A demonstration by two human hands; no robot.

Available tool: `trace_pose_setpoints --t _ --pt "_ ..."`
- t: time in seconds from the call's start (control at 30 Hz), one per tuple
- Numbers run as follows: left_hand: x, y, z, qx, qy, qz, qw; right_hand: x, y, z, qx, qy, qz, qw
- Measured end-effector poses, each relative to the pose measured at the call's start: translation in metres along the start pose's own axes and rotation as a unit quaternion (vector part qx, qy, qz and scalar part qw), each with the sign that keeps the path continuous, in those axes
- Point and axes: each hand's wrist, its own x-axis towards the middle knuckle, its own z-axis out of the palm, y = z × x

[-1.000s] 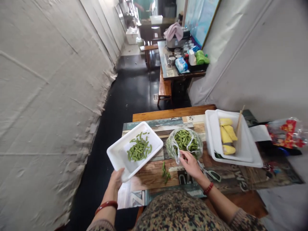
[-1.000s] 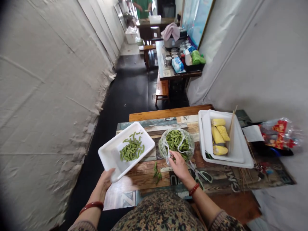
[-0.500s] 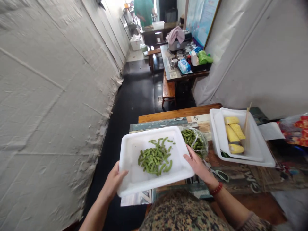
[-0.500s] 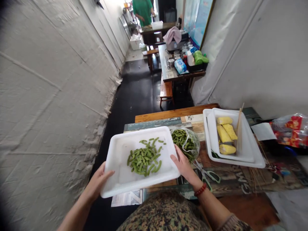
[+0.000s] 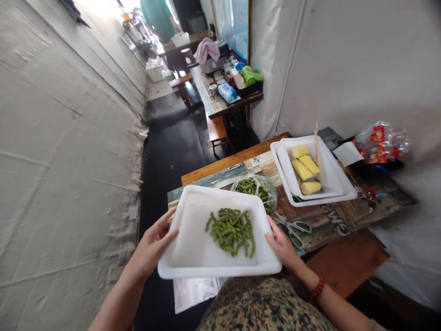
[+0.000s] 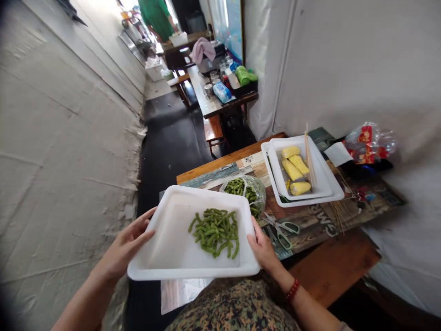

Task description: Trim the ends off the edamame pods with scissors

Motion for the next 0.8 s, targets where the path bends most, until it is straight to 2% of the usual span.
trace_pose_setpoints --t 0.07,0.27,0.37,0.5,0.63,0.8 --pt "0.010 0.010 0.007 0.001 -0.006 -0.003 1.000 0.000 0.005 0.000 0.024 -0.008 0.018 1.000" --pt "0.027 0.048 0.007 0.016 -0.017 -0.048 0.999 0.007 0.004 0.022 0.138 -0.080 0.109 0.981" --pt "0.035 0.071 0.023 0.005 -0.020 -0.044 0.999 0.020 -0.004 0.017 0.176 -0.088 0.142 0.970" --pt "0.046 0.096 0.052 0.036 -0.030 0.018 0.999 0.031 -0.005 0.008 0.187 -0.059 0.147 0.969" --pt "0.057 0.104 0.063 0.057 -0.035 0.026 0.997 0.033 0.000 0.012 0.214 -0.078 0.168 0.959" --pt "0.059 0.107 0.058 0.060 -0.014 0.010 0.998 0.039 -0.001 0.015 0.227 -0.069 0.156 0.959"
